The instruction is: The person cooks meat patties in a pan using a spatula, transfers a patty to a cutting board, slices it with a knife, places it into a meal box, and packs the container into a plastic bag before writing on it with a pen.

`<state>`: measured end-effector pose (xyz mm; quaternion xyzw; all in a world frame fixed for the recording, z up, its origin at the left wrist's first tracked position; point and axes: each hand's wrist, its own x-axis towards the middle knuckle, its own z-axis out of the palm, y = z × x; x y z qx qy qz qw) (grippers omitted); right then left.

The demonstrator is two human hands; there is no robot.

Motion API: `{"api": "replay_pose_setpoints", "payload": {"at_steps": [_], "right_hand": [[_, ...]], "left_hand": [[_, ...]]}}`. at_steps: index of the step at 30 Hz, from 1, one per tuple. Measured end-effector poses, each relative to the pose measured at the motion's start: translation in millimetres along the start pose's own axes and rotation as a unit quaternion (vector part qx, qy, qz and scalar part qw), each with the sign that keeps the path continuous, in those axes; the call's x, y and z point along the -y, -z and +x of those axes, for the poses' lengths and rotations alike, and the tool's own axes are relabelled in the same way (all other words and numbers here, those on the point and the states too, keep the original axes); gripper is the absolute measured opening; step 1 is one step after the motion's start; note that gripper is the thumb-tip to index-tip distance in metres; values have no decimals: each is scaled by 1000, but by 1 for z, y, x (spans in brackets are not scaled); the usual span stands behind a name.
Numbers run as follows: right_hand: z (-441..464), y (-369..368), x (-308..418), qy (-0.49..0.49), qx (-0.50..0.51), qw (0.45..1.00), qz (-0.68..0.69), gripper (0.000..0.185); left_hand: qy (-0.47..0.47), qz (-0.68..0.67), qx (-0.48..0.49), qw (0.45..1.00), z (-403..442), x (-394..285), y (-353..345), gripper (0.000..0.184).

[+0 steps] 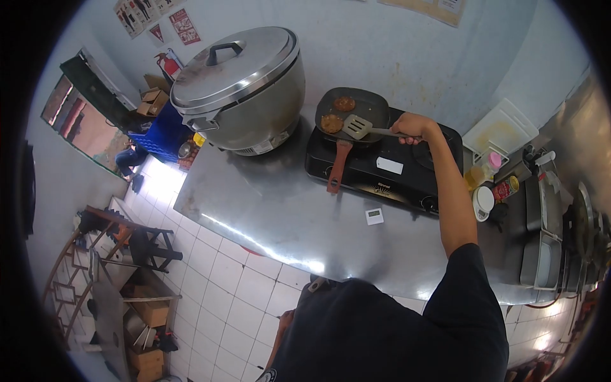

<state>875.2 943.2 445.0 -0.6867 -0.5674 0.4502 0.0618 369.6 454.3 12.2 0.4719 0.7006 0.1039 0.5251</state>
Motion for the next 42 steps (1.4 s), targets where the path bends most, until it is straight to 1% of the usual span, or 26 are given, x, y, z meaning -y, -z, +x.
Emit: {"api": "replay_pose_setpoints", "payload": {"at_steps": [3,6,9,11,14,15,18,20,22,25,27,29,30,33,36,39,42], "right_hand": [[3,-4,-3,-12,3,998,60,23],[1,-4,-7,-7,10,996,92,22],[-9,-2,-3,3,12,994,108,22],[-16,-1,1,20,9,992,126,22],[-15,-1,2,32,10,991,131,23],[-15,-2,5,36,12,991,129,24],[-16,-4,13,29,5,993,116,25],[-14,-7,17,28,2,993,117,24],[-15,-9,20,31,0,992,119,24],[-16,-11,22,41,1,992,121,23],[-12,-13,21,45,5,992,116,23],[-10,-15,20,44,-1,993,109,24],[-8,-15,19,44,-3,994,104,25],[-5,-15,18,59,-16,995,82,26],[-6,-16,21,72,-45,995,44,29],[-7,-18,27,96,-72,992,36,34],[-5,-25,37,121,-87,989,25,40]], "left_hand": [[-31,63,-48,996,1,11,-7,41],[-107,141,-18,984,-4,9,-2,41],[38,-11,1,999,-12,-12,1,41],[21,-6,3,1000,-1,25,-13,42],[13,-22,-2,1000,8,40,-18,41],[13,-31,-7,999,8,36,-16,41],[58,-57,-18,997,9,29,-12,41],[-7,-20,-6,1000,10,31,-8,41],[-37,5,4,999,9,20,-3,43],[-16,7,10,1000,-7,-2,6,45],[18,-18,6,1000,-14,-14,8,45],[-1,10,-14,1000,-1,24,-3,45],[-11,24,-26,999,0,24,-3,45],[38,-54,26,997,0,18,3,44],[-21,59,-2,998,-6,5,6,43],[26,29,15,999,-10,-8,8,43],[1,18,15,1000,-14,-18,11,42]]}}
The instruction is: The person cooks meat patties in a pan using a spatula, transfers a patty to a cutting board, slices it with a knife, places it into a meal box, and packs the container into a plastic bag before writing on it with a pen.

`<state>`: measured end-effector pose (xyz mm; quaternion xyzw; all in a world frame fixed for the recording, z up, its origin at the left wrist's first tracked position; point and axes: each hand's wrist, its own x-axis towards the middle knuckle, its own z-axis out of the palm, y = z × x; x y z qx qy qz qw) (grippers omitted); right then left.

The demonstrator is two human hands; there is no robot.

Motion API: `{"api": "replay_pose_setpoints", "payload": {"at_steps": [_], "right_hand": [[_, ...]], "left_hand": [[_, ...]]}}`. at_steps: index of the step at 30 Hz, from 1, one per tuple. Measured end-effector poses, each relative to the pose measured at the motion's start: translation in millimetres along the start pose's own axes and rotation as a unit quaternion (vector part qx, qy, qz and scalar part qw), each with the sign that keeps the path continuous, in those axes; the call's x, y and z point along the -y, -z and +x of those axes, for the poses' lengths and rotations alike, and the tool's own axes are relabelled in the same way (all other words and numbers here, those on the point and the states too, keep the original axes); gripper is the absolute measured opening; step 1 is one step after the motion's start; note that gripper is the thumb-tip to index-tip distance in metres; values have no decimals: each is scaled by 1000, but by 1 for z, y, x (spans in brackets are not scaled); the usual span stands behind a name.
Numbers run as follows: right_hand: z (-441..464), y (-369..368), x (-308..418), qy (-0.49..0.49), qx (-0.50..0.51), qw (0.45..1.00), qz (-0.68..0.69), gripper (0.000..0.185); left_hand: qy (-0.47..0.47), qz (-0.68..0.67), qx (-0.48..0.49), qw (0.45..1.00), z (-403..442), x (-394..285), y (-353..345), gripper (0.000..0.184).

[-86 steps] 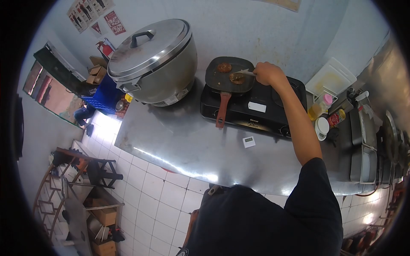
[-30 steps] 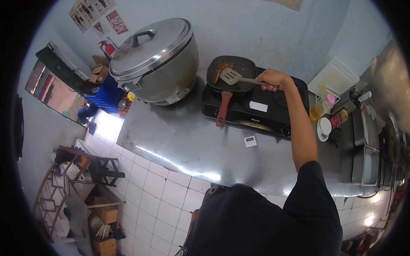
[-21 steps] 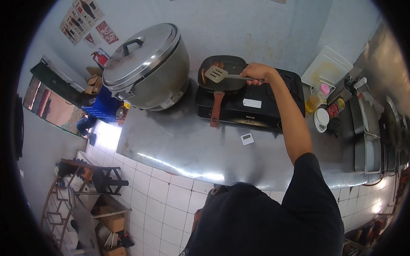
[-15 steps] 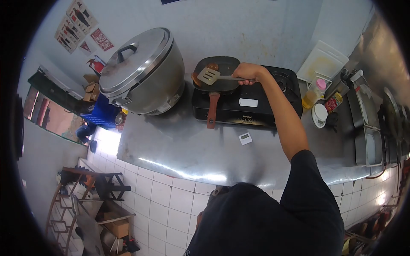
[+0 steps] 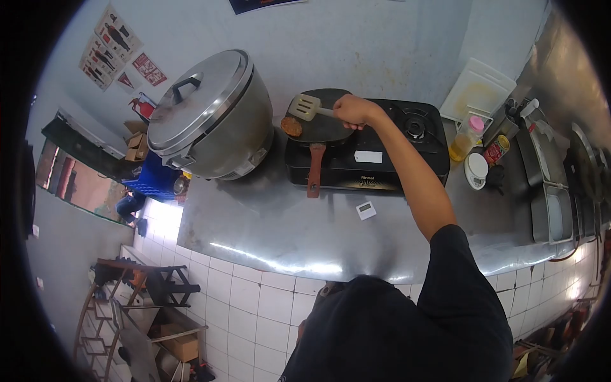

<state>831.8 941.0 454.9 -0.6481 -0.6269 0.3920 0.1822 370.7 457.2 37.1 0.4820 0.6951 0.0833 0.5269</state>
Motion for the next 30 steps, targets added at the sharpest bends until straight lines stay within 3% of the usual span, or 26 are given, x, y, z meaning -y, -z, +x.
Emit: {"api": "replay_pose_setpoints", "payload": {"at_steps": [3,6,9,12,15,18,27,30], "right_hand": [[4,-8,8,14,11,1000,-9,45],[9,-15,10,25,14,999,-19,46],[7,-21,18,26,-38,998,-40,41],[5,-23,30,65,-97,988,-104,39],[6,-24,32,199,-205,925,-252,36],[-6,-16,52,135,-146,942,-270,36],[1,-19,61,192,-118,913,-340,37],[-6,-1,58,187,-135,901,-368,36]], "left_hand": [[-55,70,26,996,4,1,4,41],[-54,55,-21,997,3,8,-1,41],[-103,166,6,981,6,19,-2,40],[-1,95,22,995,5,16,-5,39],[-19,100,17,995,0,8,-1,39],[-31,76,4,997,3,11,-2,39],[38,-64,-20,997,0,12,-3,42],[3,-7,-28,1000,-4,12,-6,42]]}}
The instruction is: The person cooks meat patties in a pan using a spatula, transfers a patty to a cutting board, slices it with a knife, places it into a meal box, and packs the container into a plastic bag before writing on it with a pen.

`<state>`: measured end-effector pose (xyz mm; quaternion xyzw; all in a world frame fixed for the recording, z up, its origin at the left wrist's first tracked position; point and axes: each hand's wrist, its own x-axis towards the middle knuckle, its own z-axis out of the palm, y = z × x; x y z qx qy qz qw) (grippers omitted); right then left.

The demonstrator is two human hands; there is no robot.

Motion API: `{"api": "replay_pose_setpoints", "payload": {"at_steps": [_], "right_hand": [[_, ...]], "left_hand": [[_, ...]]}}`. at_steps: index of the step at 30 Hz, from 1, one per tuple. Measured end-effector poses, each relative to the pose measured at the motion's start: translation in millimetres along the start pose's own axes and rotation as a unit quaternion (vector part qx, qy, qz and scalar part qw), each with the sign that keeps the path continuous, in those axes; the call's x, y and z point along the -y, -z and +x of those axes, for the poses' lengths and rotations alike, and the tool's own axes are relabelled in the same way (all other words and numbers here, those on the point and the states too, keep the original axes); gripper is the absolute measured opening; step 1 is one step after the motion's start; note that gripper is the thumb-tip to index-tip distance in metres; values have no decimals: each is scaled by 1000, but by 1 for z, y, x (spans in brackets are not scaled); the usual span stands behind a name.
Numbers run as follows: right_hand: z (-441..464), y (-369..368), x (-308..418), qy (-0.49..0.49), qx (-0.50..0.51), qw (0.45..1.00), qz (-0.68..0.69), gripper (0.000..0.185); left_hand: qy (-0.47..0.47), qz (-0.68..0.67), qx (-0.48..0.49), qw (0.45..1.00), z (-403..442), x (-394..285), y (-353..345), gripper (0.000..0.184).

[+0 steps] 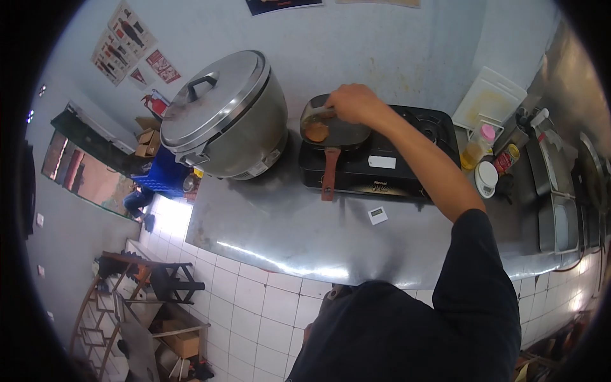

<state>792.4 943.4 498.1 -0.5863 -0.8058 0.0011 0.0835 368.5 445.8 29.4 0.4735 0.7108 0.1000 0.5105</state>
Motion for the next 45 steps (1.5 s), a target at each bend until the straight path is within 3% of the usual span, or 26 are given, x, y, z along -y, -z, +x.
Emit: {"api": "replay_pose_setpoints", "payload": {"at_steps": [6,9,11,14,19,22,24,27,30,33,36,39,42,45], "right_hand": [[-28,28,-28,-93,38,994,-48,35],[-37,17,-36,-98,12,995,-34,37],[-39,11,-34,-84,12,996,-19,37],[-37,-3,-25,-80,30,996,15,35],[-38,-31,-20,-67,39,996,41,35],[-47,-23,-26,-86,50,994,49,34],[-55,-9,-31,-105,55,992,40,34],[-54,-9,-41,-137,36,990,25,33],[-50,-33,-45,-105,-10,993,44,32],[-57,-24,-46,-71,18,995,65,32],[-59,-5,-40,-129,41,990,45,33],[-54,-26,-40,-106,14,994,25,34],[-67,-29,-44,-94,19,993,64,34],[-77,-16,-39,-159,8,986,57,35]], "left_hand": [[88,-7,15,996,0,5,-7,44],[51,12,27,998,11,4,-4,44],[-22,63,39,997,19,-3,5,45],[-116,36,19,992,40,21,4,46],[-2,-21,-1,1000,31,-9,13,46],[-20,-20,-13,1000,19,-16,11,46],[19,-21,-1,1000,7,-24,10,46],[65,1,10,998,21,27,-11,45],[10,84,30,996,16,22,-12,44],[-20,4,10,1000,26,25,-10,45],[-55,42,-22,997,25,14,-6,47],[54,-78,-25,995,26,13,-11,48],[-19,41,-17,999,30,19,-7,48],[12,-53,-38,998,21,4,-9,46]]}}
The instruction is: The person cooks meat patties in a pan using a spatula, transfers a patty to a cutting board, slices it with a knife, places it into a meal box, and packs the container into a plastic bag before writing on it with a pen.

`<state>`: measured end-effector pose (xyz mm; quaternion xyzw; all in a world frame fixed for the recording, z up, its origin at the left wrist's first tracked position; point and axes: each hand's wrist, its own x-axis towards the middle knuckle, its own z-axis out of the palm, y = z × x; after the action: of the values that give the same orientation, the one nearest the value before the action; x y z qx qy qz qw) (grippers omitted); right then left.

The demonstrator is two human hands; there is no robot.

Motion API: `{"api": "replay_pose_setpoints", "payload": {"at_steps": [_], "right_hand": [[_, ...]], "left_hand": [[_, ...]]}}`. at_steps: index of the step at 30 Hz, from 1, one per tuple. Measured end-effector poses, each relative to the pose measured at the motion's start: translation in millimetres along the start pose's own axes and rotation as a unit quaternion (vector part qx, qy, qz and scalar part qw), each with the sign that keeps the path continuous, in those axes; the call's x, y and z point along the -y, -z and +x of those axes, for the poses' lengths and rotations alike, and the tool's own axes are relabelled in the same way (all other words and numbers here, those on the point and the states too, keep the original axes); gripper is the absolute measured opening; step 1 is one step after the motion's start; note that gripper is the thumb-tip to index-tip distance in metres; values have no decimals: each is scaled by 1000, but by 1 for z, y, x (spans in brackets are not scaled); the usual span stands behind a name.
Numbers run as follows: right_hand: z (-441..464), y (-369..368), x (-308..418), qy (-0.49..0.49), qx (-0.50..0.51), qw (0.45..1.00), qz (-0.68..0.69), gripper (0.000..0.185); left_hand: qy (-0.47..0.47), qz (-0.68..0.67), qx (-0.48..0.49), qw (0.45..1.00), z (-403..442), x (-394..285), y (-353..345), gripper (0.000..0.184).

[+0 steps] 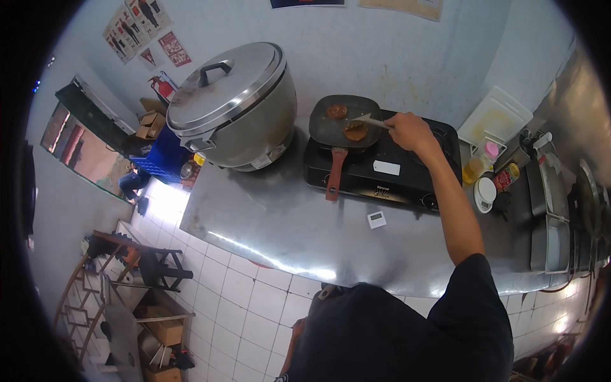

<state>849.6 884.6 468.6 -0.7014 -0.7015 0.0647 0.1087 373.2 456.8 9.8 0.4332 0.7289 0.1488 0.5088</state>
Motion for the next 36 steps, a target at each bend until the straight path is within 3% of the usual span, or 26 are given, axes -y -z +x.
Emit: {"api": "replay_pose_setpoints", "payload": {"at_steps": [4,6,9,10,13,16,20,22,23,25,28,31,34,36], "right_hand": [[2,-21,-8,14,-13,1000,6,33],[-5,-14,-14,27,-13,999,21,33],[2,-15,-13,11,-32,999,-6,33],[2,-18,-14,22,-28,999,-3,33],[1,-19,-6,40,-17,999,20,33],[-2,-6,-8,36,-8,999,16,33],[2,-22,-9,52,-42,998,-6,32],[3,-21,-8,55,-31,998,23,32],[1,-14,-13,50,-15,998,43,32],[3,-12,-15,55,-13,997,45,32],[5,-20,-16,64,-38,997,21,33],[-1,-16,-7,42,-25,998,31,32],[-3,-14,-10,19,-21,1000,15,32],[2,-27,-7,34,-39,999,3,32]], "left_hand": [[-2,-4,4,1000,8,31,-4,43],[-42,56,1,998,6,12,2,42],[-56,43,-8,997,-4,-14,7,42],[32,-27,-2,999,-16,-46,12,42],[57,-22,8,998,-15,-50,17,41],[151,-139,-34,978,-29,-82,19,42],[-59,22,-14,998,3,6,-7,44],[-134,93,12,987,6,3,4,45],[-55,52,6,997,7,2,6,44],[106,-36,2,994,-25,-71,19,43],[-88,60,-23,994,-14,-33,4,42],[46,-31,-10,998,-12,-34,8,39],[-20,33,22,999,0,-16,7,40],[-120,109,-1,987,-2,-6,-1,40]]}}
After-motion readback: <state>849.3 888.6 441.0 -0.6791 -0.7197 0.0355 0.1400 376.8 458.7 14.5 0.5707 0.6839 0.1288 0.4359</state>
